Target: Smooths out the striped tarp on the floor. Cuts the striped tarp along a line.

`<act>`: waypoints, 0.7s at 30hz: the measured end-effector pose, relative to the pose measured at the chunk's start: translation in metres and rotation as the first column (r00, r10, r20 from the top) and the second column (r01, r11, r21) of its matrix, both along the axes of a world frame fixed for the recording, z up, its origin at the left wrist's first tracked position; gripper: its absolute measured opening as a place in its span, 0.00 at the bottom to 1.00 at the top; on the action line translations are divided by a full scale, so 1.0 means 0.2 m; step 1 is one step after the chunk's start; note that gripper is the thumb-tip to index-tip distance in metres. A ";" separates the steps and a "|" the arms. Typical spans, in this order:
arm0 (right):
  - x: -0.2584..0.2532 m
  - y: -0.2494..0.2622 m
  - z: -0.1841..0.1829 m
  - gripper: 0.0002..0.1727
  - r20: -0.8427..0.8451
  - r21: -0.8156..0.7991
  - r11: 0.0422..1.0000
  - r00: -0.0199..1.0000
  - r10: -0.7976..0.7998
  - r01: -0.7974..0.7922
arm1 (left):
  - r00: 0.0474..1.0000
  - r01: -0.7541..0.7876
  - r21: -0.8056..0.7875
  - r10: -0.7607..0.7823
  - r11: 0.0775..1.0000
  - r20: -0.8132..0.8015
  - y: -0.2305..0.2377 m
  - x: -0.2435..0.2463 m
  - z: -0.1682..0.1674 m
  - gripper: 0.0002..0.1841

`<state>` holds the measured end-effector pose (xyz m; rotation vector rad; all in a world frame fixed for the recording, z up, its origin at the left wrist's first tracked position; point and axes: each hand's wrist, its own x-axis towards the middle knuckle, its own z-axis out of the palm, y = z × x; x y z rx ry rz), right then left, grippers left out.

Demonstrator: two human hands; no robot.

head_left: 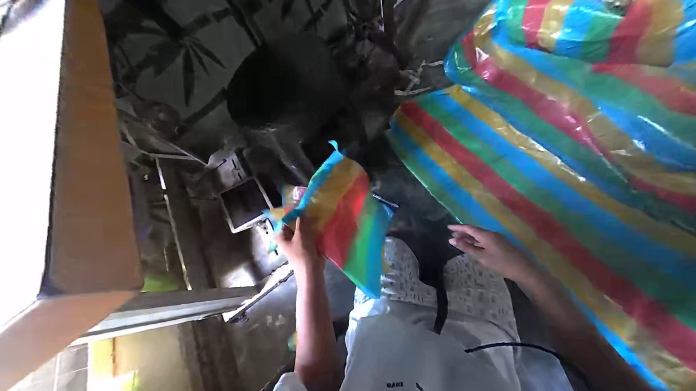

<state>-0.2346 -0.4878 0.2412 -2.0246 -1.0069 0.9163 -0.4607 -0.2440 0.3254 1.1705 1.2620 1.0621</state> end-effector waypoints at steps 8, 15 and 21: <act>0.23 -0.29 0.70 0.35 0.400 0.407 0.907 0.913 -0.073 -0.106 | 0.135 0.976 0.215 -0.718 -0.021 -0.683 -0.54 0.36 0.40 0.12; 0.06 -0.79 0.93 0.41 0.328 0.126 0.826 0.808 0.488 -0.550 | -0.650 0.617 -0.009 -0.504 -0.787 -0.569 -1.11 0.58 0.54 0.15; 0.24 -0.94 0.68 0.29 0.276 0.088 0.888 0.867 0.414 -0.452 | -0.751 0.487 -0.092 -0.363 -0.868 -0.552 -0.82 0.83 0.65 0.16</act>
